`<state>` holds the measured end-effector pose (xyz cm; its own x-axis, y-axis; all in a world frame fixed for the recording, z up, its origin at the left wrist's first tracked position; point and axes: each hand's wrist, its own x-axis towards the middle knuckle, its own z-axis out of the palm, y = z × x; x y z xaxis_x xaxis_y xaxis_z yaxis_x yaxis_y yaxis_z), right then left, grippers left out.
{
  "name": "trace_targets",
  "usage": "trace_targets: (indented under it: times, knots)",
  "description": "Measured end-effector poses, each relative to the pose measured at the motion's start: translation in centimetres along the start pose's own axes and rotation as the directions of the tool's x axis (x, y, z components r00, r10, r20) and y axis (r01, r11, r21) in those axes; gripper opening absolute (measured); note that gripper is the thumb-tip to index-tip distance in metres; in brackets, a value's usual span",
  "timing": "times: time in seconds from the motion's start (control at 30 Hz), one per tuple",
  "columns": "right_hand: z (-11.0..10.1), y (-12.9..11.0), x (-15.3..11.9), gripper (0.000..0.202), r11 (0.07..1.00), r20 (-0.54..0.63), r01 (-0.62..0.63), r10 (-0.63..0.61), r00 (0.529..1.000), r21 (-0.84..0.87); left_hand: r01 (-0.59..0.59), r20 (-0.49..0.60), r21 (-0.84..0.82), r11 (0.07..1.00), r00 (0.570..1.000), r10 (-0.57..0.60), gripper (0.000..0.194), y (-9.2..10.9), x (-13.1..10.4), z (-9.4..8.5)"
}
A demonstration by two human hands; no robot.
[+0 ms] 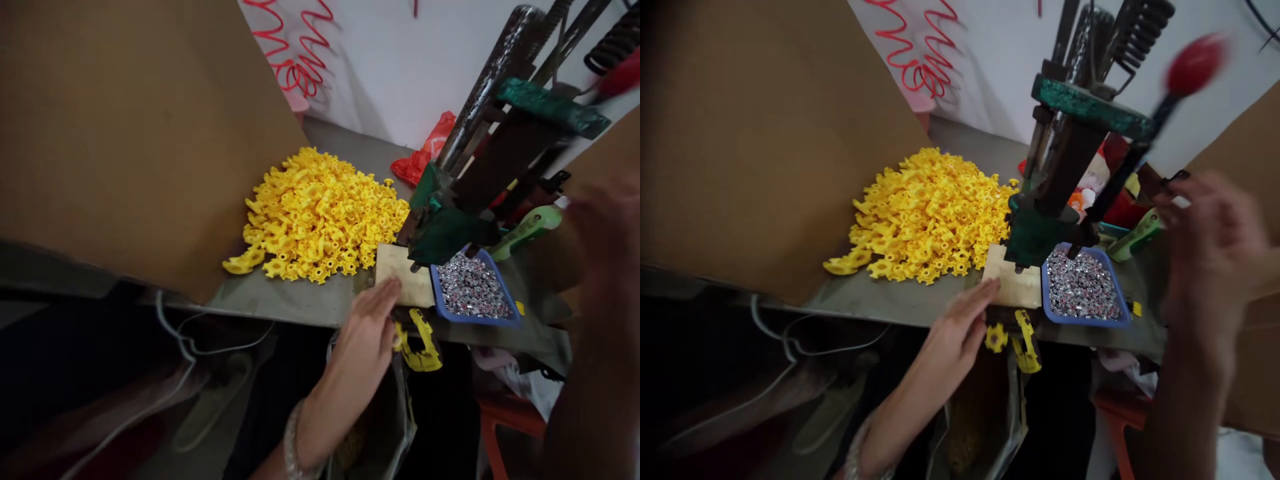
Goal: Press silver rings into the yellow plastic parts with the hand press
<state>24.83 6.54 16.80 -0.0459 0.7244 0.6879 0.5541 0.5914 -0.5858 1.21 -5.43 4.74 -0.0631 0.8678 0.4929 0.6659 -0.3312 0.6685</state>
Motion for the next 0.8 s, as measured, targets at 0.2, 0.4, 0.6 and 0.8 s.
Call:
trace_targets:
  times: [0.2, 0.4, 0.6, 0.8]
  knots:
    - [4.7, 7.8, -5.9, 0.030, 0.969, 0.470, -0.166, 0.235, 0.851, -0.184, 0.018, 0.013, 0.304, 0.953, 1.000, -0.023, 0.039, -6.3, 4.1, 0.6]
    - [6.3, 8.7, -7.7, 0.020, 0.969, 0.481, -0.034, 0.151, 0.864, -0.244, 0.002, 0.090, 0.236, 0.972, 0.996, -0.024, 0.033, -8.6, 5.4, 0.4]
    - [6.2, 7.5, -7.4, 0.026, 0.957, 0.384, -0.099, 0.203, 0.901, -0.273, 0.033, -0.211, 0.133, 0.990, 0.978, -0.004, 0.032, -6.0, 4.3, -0.5]
    - [6.5, 5.6, -8.2, 0.028, 0.956, 0.308, 0.115, -0.028, 0.951, -0.268, -0.060, -0.118, -0.103, 0.993, 0.992, 0.048, 0.026, -3.7, 3.8, 2.4]
